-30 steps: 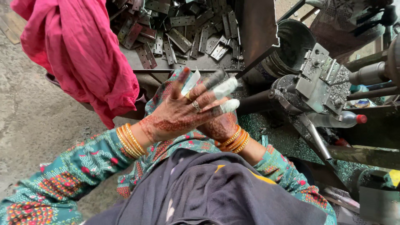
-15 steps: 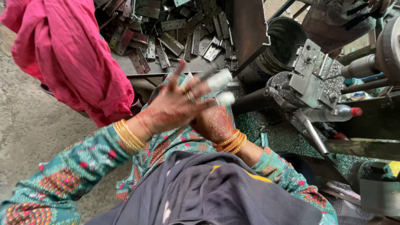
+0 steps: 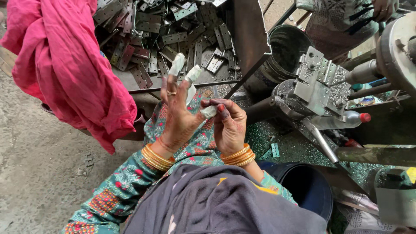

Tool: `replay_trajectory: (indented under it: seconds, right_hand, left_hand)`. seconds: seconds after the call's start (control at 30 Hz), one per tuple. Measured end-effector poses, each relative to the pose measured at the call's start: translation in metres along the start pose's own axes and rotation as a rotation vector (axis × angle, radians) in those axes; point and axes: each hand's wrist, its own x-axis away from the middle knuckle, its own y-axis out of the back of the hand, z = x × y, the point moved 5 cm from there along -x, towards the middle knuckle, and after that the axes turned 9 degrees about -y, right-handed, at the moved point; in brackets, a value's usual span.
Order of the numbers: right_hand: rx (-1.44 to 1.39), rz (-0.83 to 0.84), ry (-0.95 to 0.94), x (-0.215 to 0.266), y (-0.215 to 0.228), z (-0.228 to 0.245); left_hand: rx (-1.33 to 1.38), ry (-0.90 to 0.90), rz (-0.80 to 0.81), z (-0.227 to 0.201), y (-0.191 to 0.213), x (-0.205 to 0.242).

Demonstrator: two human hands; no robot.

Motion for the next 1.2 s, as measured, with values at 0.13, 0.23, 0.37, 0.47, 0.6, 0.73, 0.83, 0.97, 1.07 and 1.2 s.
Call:
replay_trajectory:
  seconds: [0.13,0.23,0.37,0.47,0.6,0.73,0.83,0.97,1.07,1.2]
  right_hand:
    - [-0.091,-0.104,-0.091,0.002,0.012,-0.006]
    - [-0.010,-0.164,-0.012,0.005,0.013,-0.001]
    - [0.428,-0.051,-0.066,-0.008,-0.010,0.035]
    - [1.098,0.184,0.176,-0.012,-0.044,0.080]
    - [2.061,0.296,0.140,-0.020,-0.047,0.063]
    - [2.212,0.315,-0.125,-0.019,-0.006,0.012]
    - [2.104,0.411,0.249,0.013,0.006,-0.016]
    - [1.981,0.544,0.328,0.042,0.011,-0.042]
    - [1.961,0.450,-0.204,0.032,0.025,-0.049]
    - [1.746,0.283,0.042,0.016,0.013,-0.024]
  left_hand:
    - [-0.469,-0.453,-0.118,-0.021,0.010,-0.006]
    - [-0.505,-0.587,-0.117,-0.031,0.007,-0.010]
    - [-0.278,-0.183,0.089,-0.024,0.005,-0.031]
    - [0.049,0.023,0.145,-0.018,0.013,-0.047]
    - [0.030,0.047,0.337,-0.024,0.002,-0.044]
    - [-0.269,-0.277,0.536,-0.041,-0.021,-0.012]
    - [-0.191,-0.561,0.664,-0.041,-0.024,0.017]
    - [-0.386,-0.951,0.524,-0.037,-0.015,0.029]
    - [-0.235,-0.718,0.572,-0.028,-0.020,0.023]
    - [-0.091,-0.097,0.529,0.003,-0.021,0.017]
